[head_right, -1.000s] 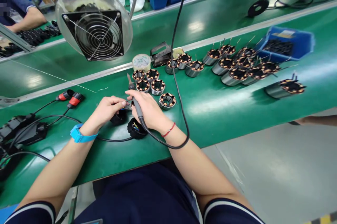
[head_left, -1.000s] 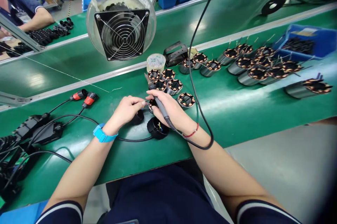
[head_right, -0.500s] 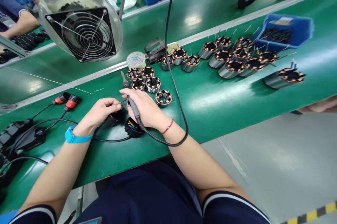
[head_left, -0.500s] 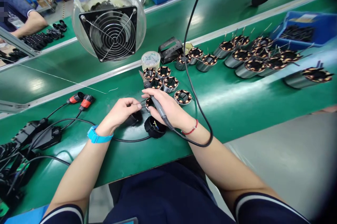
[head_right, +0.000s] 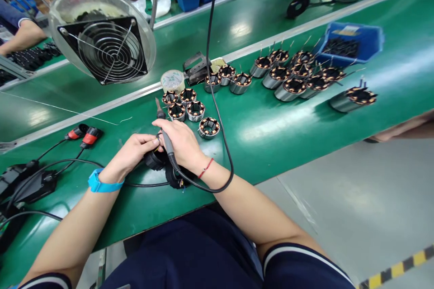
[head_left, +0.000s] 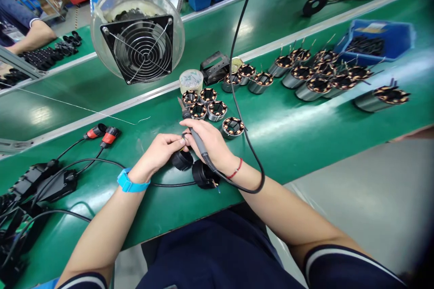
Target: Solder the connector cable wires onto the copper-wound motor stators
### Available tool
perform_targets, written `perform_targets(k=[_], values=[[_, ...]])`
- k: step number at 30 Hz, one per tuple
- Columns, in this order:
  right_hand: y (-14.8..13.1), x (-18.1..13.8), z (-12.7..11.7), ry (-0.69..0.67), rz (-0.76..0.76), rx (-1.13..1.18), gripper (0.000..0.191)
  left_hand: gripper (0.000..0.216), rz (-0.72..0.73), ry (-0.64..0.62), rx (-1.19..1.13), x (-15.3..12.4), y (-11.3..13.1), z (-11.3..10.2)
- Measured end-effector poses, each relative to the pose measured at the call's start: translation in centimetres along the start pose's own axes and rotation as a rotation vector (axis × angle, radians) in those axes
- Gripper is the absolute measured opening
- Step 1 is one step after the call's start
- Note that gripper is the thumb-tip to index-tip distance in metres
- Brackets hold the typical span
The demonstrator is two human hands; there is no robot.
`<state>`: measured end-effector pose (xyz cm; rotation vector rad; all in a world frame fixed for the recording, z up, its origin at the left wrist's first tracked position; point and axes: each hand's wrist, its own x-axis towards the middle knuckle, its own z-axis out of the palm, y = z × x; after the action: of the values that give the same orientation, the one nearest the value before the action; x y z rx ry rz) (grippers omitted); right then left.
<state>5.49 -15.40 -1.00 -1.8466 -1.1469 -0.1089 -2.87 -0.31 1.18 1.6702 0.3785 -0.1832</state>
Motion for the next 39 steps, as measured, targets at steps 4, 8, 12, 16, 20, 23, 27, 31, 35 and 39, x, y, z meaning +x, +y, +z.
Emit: perform_targets(k=[4,8,12,16,20,23,27,31,35,39], values=[[-0.8,0.1,0.4,0.064,-0.019,-0.014,0.033,0.022,0.076,0.182,0.1,0.2,0.6,-0.9],[-1.3,0.0,-0.7,0.127,-0.103,-0.085,0.03,0.02,0.08,0.45,0.145,0.2,0.5,-4.8],[-0.7,0.0,-2.1,0.242,-0.064,-0.056,0.036,0.024,0.189,0.786,0.28,0.3,-0.8,-9.6],[0.1,0.0,-2.1,0.263,0.039,-0.137,0.032,0.038,0.32,0.949,0.579,0.2,-2.2,-12.8],[-0.1,0.1,-0.8,0.062,-0.007,-0.299,0.038,0.049,0.106,0.661,0.966,0.1,-2.8,-13.6],[-0.5,0.4,0.2,-0.055,-0.02,-0.423,0.038,0.047,0.022,0.535,1.167,0.1,-3.0,-13.0],[-0.5,1.1,0.6,-0.132,0.074,-0.561,0.039,0.053,0.033,0.588,1.234,0.2,-3.4,-11.8],[0.2,1.6,0.5,-0.145,0.102,-0.608,0.038,0.04,0.059,0.646,1.386,0.8,-3.6,-11.1],[0.8,1.1,0.4,-0.097,0.094,-0.525,0.034,0.034,0.048,0.676,1.383,1.7,-3.8,-10.7],[0.8,0.4,0.2,-0.091,0.015,-0.365,0.042,0.029,0.046,0.704,1.384,1.5,-3.8,-10.8]])
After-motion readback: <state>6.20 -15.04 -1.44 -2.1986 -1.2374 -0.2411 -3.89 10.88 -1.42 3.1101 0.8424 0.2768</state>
